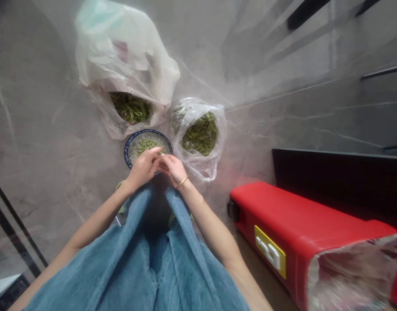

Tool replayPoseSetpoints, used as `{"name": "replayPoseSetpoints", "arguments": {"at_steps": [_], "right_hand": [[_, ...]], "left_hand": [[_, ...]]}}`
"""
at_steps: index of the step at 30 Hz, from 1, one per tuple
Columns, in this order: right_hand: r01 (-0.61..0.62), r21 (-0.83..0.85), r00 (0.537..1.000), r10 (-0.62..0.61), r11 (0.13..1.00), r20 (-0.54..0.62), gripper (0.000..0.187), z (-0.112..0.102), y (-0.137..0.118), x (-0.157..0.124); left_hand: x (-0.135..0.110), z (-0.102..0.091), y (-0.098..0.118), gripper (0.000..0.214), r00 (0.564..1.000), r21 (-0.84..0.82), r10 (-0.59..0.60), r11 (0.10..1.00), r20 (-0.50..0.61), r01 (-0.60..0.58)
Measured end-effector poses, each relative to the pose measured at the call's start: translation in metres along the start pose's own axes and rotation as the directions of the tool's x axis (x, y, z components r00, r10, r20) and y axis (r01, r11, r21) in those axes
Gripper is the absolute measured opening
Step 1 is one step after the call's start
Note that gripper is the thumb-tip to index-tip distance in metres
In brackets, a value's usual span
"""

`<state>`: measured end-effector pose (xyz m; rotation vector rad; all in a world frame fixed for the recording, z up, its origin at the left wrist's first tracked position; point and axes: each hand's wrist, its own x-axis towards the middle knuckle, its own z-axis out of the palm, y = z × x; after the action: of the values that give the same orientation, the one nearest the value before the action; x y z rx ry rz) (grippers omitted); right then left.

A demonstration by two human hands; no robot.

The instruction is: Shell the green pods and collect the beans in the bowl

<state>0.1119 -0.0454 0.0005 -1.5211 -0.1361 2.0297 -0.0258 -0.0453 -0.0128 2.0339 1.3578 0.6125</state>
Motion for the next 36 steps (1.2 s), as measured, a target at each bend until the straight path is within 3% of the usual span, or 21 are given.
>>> {"name": "replayPoseSetpoints", "arguments": {"at_steps": [5, 9, 17, 19, 22, 24, 28, 31, 36], "right_hand": [[0.013, -0.175, 0.999, -0.004, 0.984, 0.05, 0.055, -0.001, 0.005, 0.0], [0.072, -0.204, 0.987, -0.04, 0.976, 0.155, 0.06, 0.0, 0.006, -0.001], [0.192, -0.272, 0.954, -0.114, 0.943, 0.279, 0.057, 0.004, 0.01, -0.004], [0.266, -0.351, 0.945, -0.171, 0.898, 0.279, 0.054, 0.001, 0.01, -0.002], [0.432, -0.497, 0.898, -0.31, 0.753, 0.311, 0.047, -0.005, 0.009, 0.001], [0.45, -0.536, 0.892, -0.331, 0.714, 0.308, 0.041, -0.007, 0.009, 0.003], [0.211, -0.358, 0.97, -0.149, 0.909, 0.195, 0.031, -0.004, 0.01, 0.005], [0.111, -0.208, 0.976, -0.067, 0.972, 0.207, 0.034, -0.001, 0.009, 0.004], [0.136, -0.174, 0.971, -0.097, 0.975, 0.217, 0.034, -0.002, 0.01, 0.005]], "left_hand": [[-0.004, 0.004, -0.001, 0.03, 0.999, -0.141, 0.019, 0.99, -0.033, -0.024], [-0.007, 0.005, 0.0, 0.029, 0.999, -0.206, 0.035, 0.978, -0.026, -0.04], [-0.008, 0.005, 0.004, 0.023, 0.967, -0.427, -0.189, 0.898, -0.169, 0.101], [-0.009, 0.008, 0.002, 0.024, 0.957, -0.496, -0.254, 0.854, -0.137, 0.155], [-0.012, 0.012, -0.001, 0.025, 0.94, -0.561, -0.331, 0.795, -0.079, 0.232], [-0.014, 0.013, -0.003, 0.024, 0.944, -0.503, -0.313, 0.836, -0.105, 0.221], [-0.017, 0.013, -0.011, 0.023, 0.969, -0.142, -0.072, 0.989, -0.237, 0.039], [-0.018, 0.011, -0.02, 0.024, 0.972, 0.049, 0.057, 0.998, -0.23, -0.047], [-0.016, 0.008, -0.032, 0.027, 0.972, 0.088, 0.061, 0.995, -0.225, -0.042]]}}
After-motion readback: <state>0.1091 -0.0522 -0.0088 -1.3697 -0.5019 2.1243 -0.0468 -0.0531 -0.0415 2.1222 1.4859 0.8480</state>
